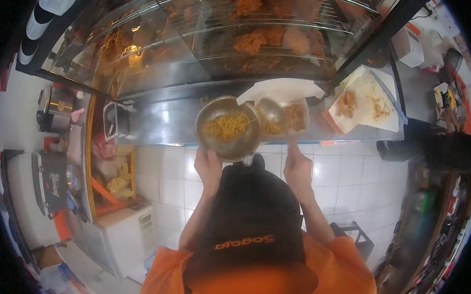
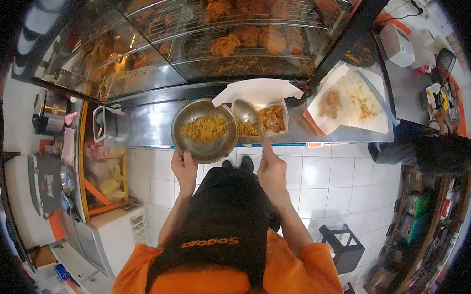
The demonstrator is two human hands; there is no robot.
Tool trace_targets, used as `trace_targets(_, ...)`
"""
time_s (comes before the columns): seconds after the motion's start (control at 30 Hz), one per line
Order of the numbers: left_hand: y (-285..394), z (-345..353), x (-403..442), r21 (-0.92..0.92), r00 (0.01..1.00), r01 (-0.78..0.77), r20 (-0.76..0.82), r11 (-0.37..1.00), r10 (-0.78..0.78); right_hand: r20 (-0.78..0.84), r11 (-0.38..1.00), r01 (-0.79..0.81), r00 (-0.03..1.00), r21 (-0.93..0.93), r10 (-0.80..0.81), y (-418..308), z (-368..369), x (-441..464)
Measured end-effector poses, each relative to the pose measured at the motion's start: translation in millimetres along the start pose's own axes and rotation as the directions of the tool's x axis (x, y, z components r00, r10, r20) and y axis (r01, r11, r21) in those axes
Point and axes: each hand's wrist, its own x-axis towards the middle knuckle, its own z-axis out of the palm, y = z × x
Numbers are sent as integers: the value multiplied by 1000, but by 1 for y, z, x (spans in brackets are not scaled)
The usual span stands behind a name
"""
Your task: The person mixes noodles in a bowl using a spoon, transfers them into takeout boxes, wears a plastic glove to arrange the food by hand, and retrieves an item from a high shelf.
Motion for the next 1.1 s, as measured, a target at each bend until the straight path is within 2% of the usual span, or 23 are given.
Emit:
trace_targets(0.03,-6,-1,0,95,997,-79,-5,992,80,28,996,82,996,-24,-81,-1,0,-2)
trace_targets(0.07,-10,-3,1,190,987,-160,3,969,162,48,998,54,997,-24,-53,1,6,-4)
trace_targets(0.1,-2,-1,0,192,986,-163,13,968,164,40,999,47,998,-22,-46,2,11,-6)
trace_targets(0.17,19,7,-5,121,999,-38,-33,992,42,-103,992,114,988,-52,-119,3,18,-9)
trace_targets(0.3,18,3,-2,132,999,-41,3,990,41,-26,990,64,997,-127,-68,0,18,-7)
trace_targets(0.37,16,1,-3,174,993,-121,40,977,115,-21,980,100,994,-172,-106,1,20,-7)
trace_targets(0.4,18,-2,-5,178,993,-119,50,977,111,13,982,50,999,-183,-49,1,23,-7)
trace_targets(0.43,22,-1,-2,132,994,-99,58,986,92,3,981,50,999,-186,-50,-3,23,-8)
trace_targets(0.5,25,-1,2,82,996,-74,61,994,69,-129,994,27,991,-105,-41,-13,23,-12)
trace_targets(0.6,21,-10,5,98,994,-89,79,991,81,-52,990,-4,999,-143,-4,-14,27,-16)
trace_targets(0.63,21,-13,11,2,998,-18,62,1000,18,-64,989,1,998,-150,-11,-15,24,-12)
trace_targets(0.67,21,-20,12,-87,997,60,53,994,-56,-158,995,-75,985,-68,64,-16,20,-14)
trace_targets(0.73,9,-42,14,-70,990,123,83,990,-117,-266,969,-244,932,39,245,-23,6,-18)
trace_targets(0.77,0,-53,15,-55,979,179,112,982,-172,-295,965,-262,920,33,260,-21,3,-17)
trace_targets(0.83,-41,-88,14,321,990,-42,143,946,-5,-339,980,-164,921,112,192,-6,-12,-19)
trace_targets(0.87,-61,-102,14,522,928,-369,256,769,271,-301,969,-205,924,135,237,0,-14,-19)
trace_targets(0.9,-82,-114,14,671,780,-594,346,444,521,-402,996,10,914,-92,-46,29,-5,-22)
trace_targets(0.93,-74,-107,20,526,901,-432,294,732,321,-353,994,-29,936,-106,-10,21,-7,-21)
trace_targets(0.97,-66,-99,26,291,972,-150,219,945,87,-196,982,-162,964,96,178,5,-16,-21)
trace_targets(1.0,-57,-92,30,66,981,130,135,989,-138,-83,968,-229,968,108,238,13,-9,-17)
trace_targets(1.03,-64,-87,37,346,978,-132,196,929,66,-98,996,-84,991,43,88,34,13,-18)
trace_targets(1.07,-71,-83,44,582,932,-363,247,728,267,-37,994,-77,996,78,80,4,-5,-16)
trace_targets(1.1,-55,-82,48,777,837,-532,420,338,352,82,994,-95,992,49,91,3,-5,-11)
